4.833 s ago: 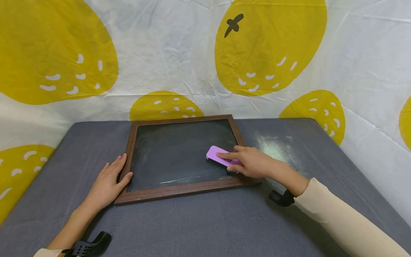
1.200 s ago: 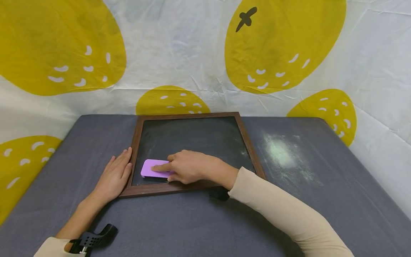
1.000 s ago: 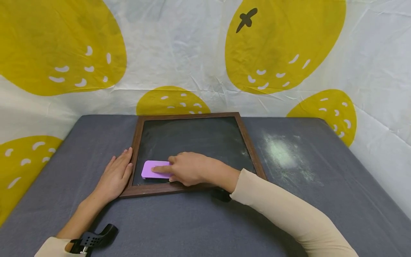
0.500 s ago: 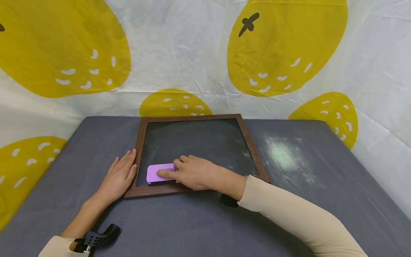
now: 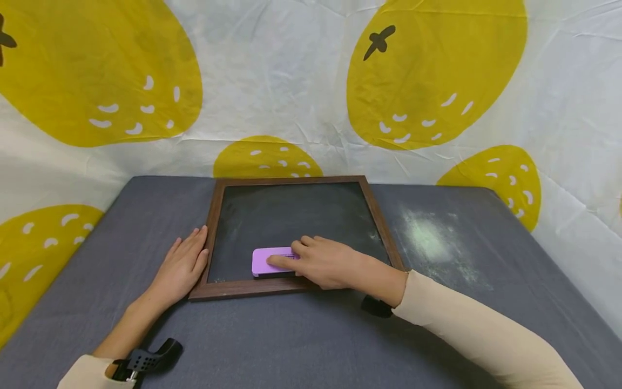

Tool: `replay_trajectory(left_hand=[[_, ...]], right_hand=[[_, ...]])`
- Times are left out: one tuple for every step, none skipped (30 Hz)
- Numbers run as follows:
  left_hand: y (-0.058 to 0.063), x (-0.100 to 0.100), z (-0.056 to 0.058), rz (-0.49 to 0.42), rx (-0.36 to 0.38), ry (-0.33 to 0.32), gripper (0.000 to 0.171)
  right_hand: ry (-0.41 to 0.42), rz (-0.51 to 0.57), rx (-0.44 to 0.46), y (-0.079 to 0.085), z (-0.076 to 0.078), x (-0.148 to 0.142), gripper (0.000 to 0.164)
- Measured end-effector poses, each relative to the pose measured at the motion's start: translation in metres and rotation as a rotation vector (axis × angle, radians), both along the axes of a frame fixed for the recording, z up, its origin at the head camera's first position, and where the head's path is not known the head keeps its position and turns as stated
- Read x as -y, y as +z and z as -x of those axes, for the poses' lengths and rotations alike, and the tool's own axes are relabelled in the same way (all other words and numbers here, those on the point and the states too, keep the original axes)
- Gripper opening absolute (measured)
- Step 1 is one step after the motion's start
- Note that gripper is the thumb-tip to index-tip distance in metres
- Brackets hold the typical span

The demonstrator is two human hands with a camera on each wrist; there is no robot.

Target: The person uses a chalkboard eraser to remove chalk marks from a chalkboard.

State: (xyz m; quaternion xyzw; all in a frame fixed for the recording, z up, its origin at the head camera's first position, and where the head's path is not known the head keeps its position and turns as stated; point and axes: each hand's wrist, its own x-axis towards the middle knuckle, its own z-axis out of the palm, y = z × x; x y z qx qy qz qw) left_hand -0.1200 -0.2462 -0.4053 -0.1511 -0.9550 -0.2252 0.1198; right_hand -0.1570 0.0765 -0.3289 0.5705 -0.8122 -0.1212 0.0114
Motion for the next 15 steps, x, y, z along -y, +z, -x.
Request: replay_trajectory(left_hand=[[0.000,0.000,0.000,0.000,-0.001,-0.001,0.051],[0.000,0.000,0.000,0.000,0.000,-0.002,0.051],[-0.001,-0.001,0.000,0.000,0.000,-0.003,0.051],[-0.001,-0.001,0.000,-0.001,0.001,-0.004,0.051],[-0.001,-0.001,0.000,0.000,0.000,-0.004,0.051],[-0.001,-0.001,0.000,0.000,-0.001,-0.004,0.051],[-0.001,0.000,0.000,0.001,-0.004,-0.003,0.051],[-0.001,0.000,0.000,0.000,-0.006,-0.002,0.051],[-0.001,0.000,0.000,-0.002,-0.009,-0.002,0.051],[-0.002,0.000,-0.001,-0.003,-0.012,-0.001,0.051],[-0.002,0.001,-0.001,-0.005,-0.013,-0.001,0.051],[-0.002,0.001,-0.002,-0.007,-0.015,-0.001,0.051],[-0.002,0.001,-0.002,-0.009,-0.016,-0.003,0.051],[-0.002,0.000,-0.002,-0.011,-0.018,-0.004,0.051],[-0.003,0.000,-0.002,-0.013,-0.021,-0.004,0.051]], right_hand=[[-0.005,-0.001,0.003,-0.001,0.000,-0.004,0.050],[-0.011,-0.004,0.008,-0.001,0.001,-0.008,0.050],[-0.014,-0.002,0.009,-0.001,0.001,-0.013,0.051],[-0.015,0.002,0.007,-0.002,0.002,-0.018,0.053],[-0.018,0.015,0.010,-0.002,0.002,-0.023,0.055],[-0.021,0.033,0.016,-0.002,0.003,-0.029,0.057],[-0.029,0.052,0.026,-0.003,0.004,-0.034,0.060],[-0.041,0.072,0.037,-0.003,0.005,-0.039,0.063],[-0.054,0.094,0.045,-0.002,0.006,-0.045,0.065],[-0.070,0.118,0.060,-0.002,0.008,-0.050,0.067],[-0.087,0.139,0.077,-0.002,0.010,-0.055,0.069],[-0.106,0.156,0.087,-0.001,0.012,-0.061,0.070],[-0.124,0.167,0.095,0.000,0.013,-0.066,0.072],[-0.138,0.179,0.097,0.001,0.015,-0.072,0.072],[-0.148,0.194,0.097,0.003,0.016,-0.078,0.072]])
